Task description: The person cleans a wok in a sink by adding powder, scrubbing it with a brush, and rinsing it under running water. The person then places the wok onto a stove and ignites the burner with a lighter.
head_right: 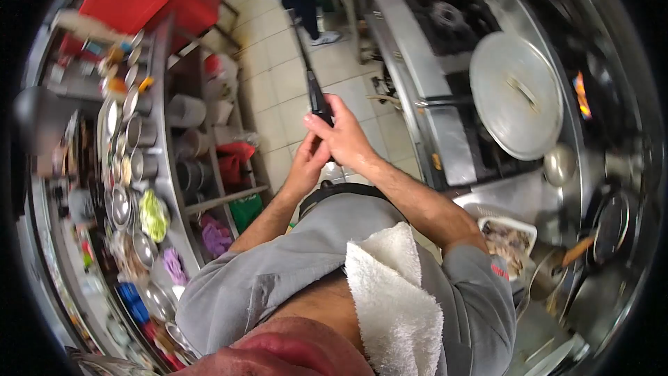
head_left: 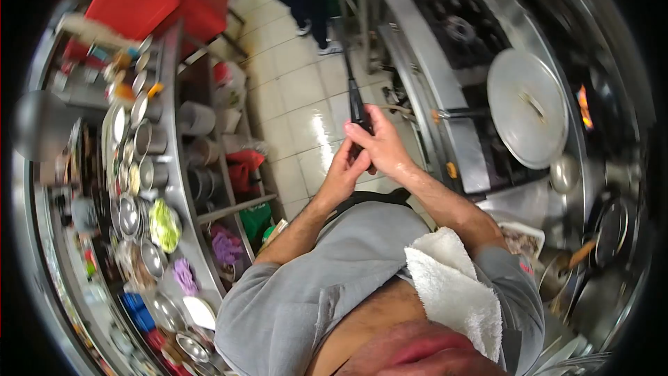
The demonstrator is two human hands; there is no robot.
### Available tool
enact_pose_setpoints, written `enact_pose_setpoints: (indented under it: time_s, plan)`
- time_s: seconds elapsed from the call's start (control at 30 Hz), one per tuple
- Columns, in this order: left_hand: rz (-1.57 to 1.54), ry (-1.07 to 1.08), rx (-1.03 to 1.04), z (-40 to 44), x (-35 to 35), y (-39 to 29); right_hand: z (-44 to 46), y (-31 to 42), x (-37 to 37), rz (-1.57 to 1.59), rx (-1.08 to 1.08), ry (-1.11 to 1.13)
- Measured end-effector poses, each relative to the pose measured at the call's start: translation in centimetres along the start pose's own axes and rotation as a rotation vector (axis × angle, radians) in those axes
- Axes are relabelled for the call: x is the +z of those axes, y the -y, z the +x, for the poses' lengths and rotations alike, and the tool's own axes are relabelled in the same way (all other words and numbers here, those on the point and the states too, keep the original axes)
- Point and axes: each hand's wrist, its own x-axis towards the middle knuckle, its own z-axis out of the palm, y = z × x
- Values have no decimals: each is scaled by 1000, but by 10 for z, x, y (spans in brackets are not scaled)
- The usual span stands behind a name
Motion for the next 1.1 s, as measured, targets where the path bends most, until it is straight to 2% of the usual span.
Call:
enact_pose_setpoints:
  time_s: [0.13, 0.2, 0.33, 0.37, 0.47, 0.5, 0.6, 0.63, 0.67, 0.73, 0.83, 0.97, 1.1]
  plan:
    - [8, -178, 32, -29, -62, -22, 20, -3, 64, 166, 59, 243]
    - [61, -271, 67, -45, -100, -41, 29, -9, 104, 137, -58, 274]
    - [127, -538, 248, -79, -184, -88, 42, -31, 163, 100, 17, 338]
    - [179, -682, 314, -89, -200, -114, 49, -39, 175, 66, 68, 333]
    - [334, -937, 522, -126, -261, -196, 62, -64, 195, 42, 204, 343]
    - [412, -1039, 632, -139, -294, -221, 68, -71, 199, 56, 282, 316]
    - [631, -1302, 937, -190, -356, -318, 83, -88, 200, 0, 343, 308]
    - [614, -1367, 917, -212, -361, -354, 90, -90, 203, -1, 345, 305]
    - [765, -1258, 1087, -250, -410, -387, 97, -92, 202, -53, 345, 308]
    - [870, -1538, 988, -296, -472, -421, 110, -97, 191, -99, 339, 278]
    - [1000, -1781, 699, -335, -559, -438, 137, -108, 190, -151, 346, 237]
    - [1079, -1900, 374, -332, -629, -426, 158, -117, 210, -177, 371, 235]
    - [1098, -1917, 261, -315, -669, -414, 168, -126, 242, -170, 337, 223]
